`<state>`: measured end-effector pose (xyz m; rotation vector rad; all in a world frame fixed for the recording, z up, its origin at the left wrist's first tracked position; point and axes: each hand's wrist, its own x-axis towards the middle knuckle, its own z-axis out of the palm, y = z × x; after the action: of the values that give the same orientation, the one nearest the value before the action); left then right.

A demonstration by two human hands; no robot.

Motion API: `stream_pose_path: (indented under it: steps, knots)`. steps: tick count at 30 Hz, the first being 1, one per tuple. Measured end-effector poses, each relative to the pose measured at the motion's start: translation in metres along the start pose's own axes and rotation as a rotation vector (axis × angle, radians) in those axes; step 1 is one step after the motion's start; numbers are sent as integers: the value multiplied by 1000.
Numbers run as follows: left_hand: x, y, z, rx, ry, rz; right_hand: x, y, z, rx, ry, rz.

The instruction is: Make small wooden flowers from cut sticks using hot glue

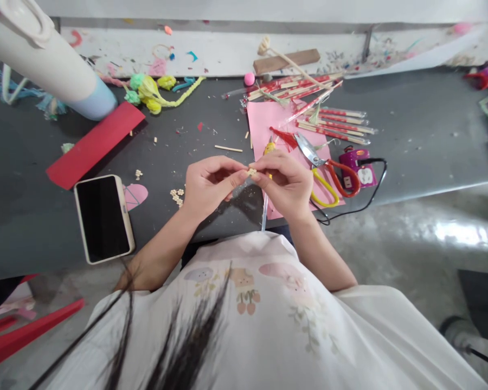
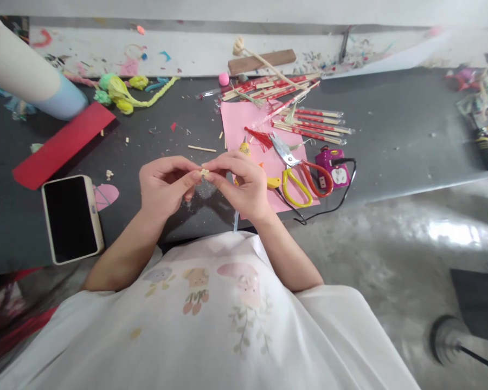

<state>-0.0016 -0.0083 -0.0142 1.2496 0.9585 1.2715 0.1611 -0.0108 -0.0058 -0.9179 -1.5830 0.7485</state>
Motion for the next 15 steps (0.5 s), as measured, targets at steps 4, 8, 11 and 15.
stream_pose_path:
  steps: [4, 8, 11, 15]
  knots:
    - [-1, 4, 0, 37, 1, 42, -1, 1, 0, -15, 18, 18]
    - [-1, 7, 0, 59, 4, 48, 0, 0, -4, 14, -13, -9]
    - [-1, 6, 0, 91, 4, 28, 1, -1, -8, -24, -33, 9]
    - [-2, 3, -1, 148, -18, 86, 2, 0, -11, -49, -38, 36]
